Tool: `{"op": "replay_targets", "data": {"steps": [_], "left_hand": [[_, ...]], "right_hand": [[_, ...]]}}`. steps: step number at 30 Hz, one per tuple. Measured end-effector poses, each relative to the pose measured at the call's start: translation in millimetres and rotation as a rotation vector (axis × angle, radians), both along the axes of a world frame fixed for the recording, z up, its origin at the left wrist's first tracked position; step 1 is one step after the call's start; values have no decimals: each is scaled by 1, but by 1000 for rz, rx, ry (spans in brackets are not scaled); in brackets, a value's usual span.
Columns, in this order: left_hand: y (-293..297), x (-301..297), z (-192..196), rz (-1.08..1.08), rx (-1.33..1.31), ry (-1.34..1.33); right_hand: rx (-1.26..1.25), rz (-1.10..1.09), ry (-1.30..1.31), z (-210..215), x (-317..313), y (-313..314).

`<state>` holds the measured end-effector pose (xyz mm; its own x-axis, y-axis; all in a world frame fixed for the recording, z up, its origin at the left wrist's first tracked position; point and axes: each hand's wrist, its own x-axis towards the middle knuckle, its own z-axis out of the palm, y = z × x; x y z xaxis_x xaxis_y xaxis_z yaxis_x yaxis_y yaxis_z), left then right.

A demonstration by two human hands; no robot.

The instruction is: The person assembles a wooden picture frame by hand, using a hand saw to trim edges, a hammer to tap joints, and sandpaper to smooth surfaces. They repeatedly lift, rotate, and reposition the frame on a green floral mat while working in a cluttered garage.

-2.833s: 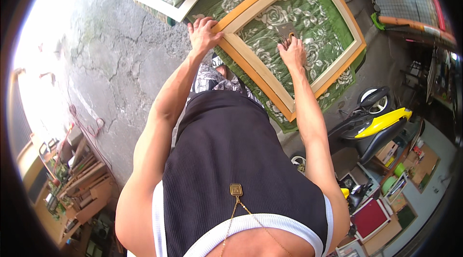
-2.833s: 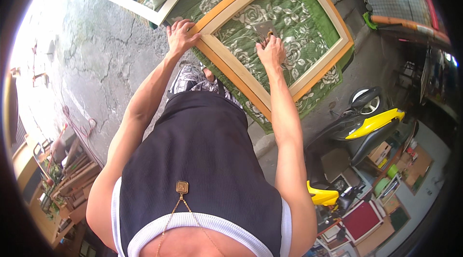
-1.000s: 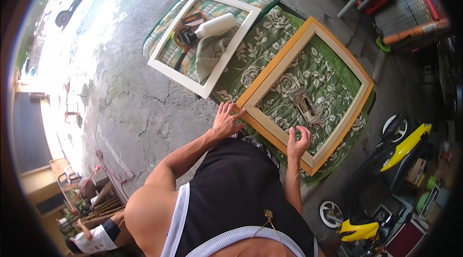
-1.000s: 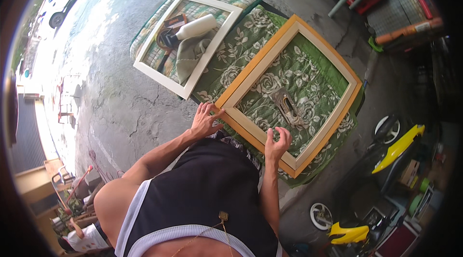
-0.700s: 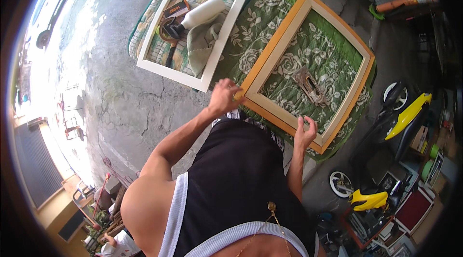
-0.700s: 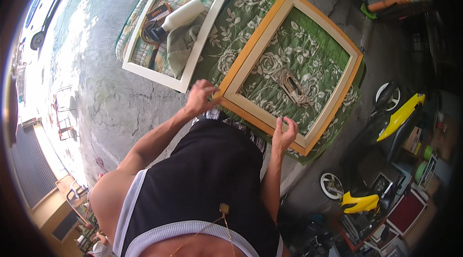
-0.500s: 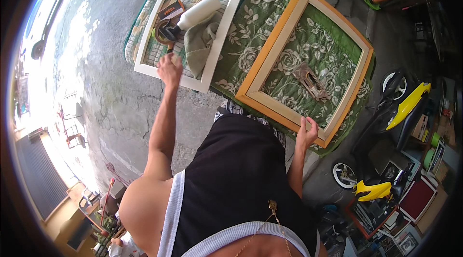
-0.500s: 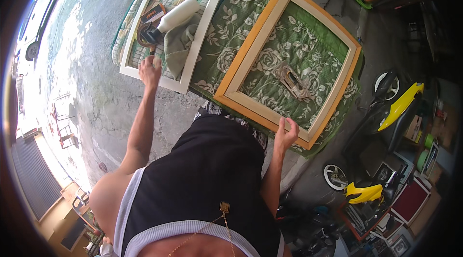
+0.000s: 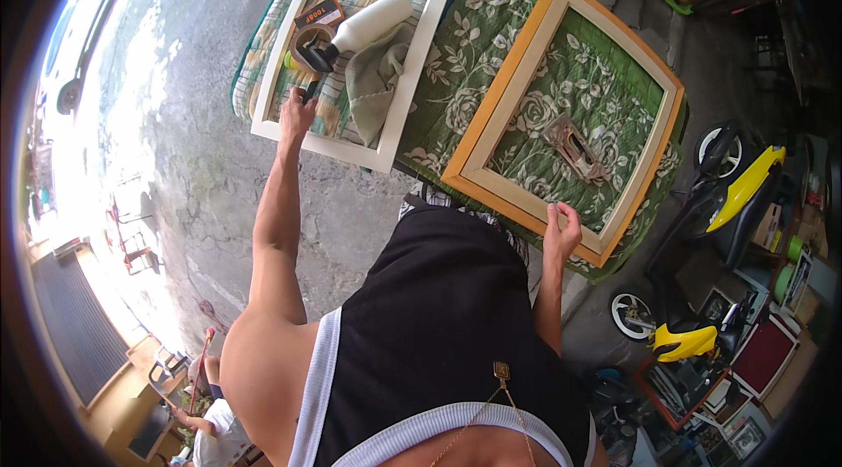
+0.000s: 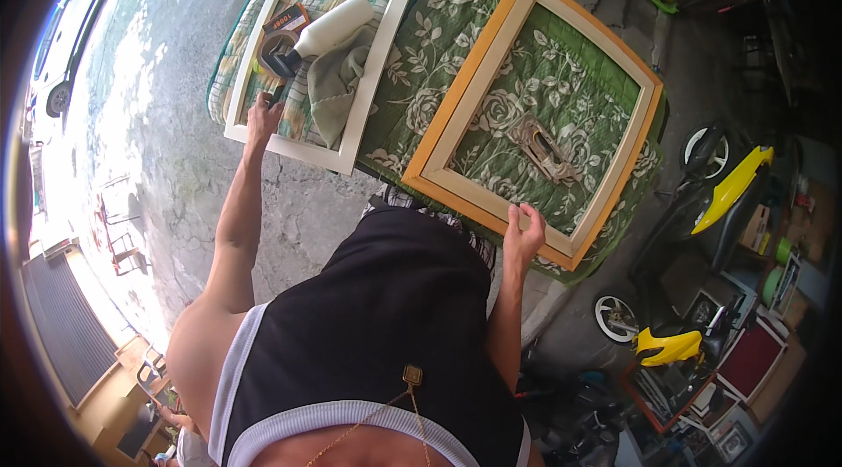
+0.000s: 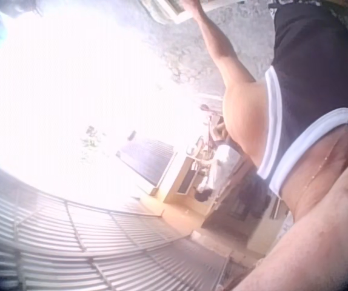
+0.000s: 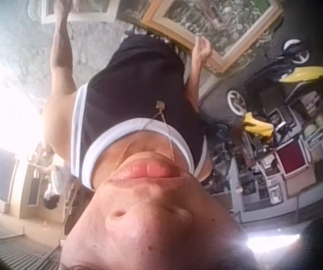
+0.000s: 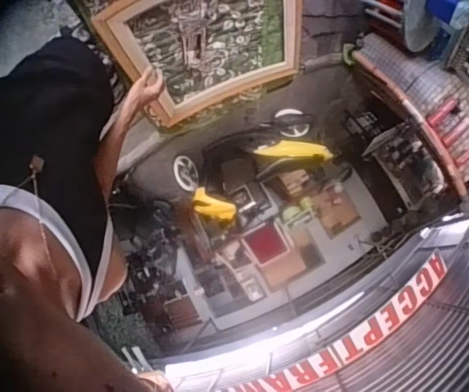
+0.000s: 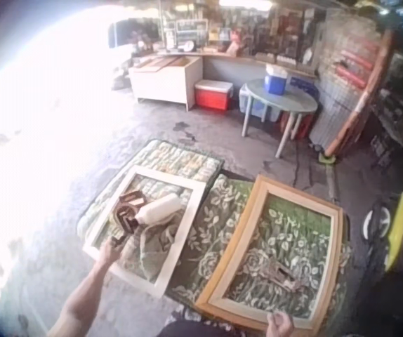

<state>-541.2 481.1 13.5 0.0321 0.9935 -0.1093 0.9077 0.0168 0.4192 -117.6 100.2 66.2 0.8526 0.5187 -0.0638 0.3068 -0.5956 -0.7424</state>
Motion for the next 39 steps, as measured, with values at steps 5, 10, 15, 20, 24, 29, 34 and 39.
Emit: {"op": "replay_targets", "data": {"steps": [5,10,15,20,24,29,34,39], "left_hand": [[15,-1,31,-36,7,-29],[9,22,130,227,-618,-515],[-31,17,148,408,-867,-914],[-133,49,125,280,-1007,-1322],[-221,130,88,-60,-1216,-1615],[-293,211,63,-193,-1337,-1333],[-321,219,33,-73,-705,-609],[-309,237,-17,328,-564,-511]], "right_hand": [[-2,29,31,9,5,12],[4,75,38,16,6,24],[118,235,181,27,-5,48],[153,656,527,46,-32,86],[334,826,1013,43,-65,97],[342,667,1230,23,-53,66],[42,820,479,11,7,53],[-118,1307,147,-2,22,63]]}}
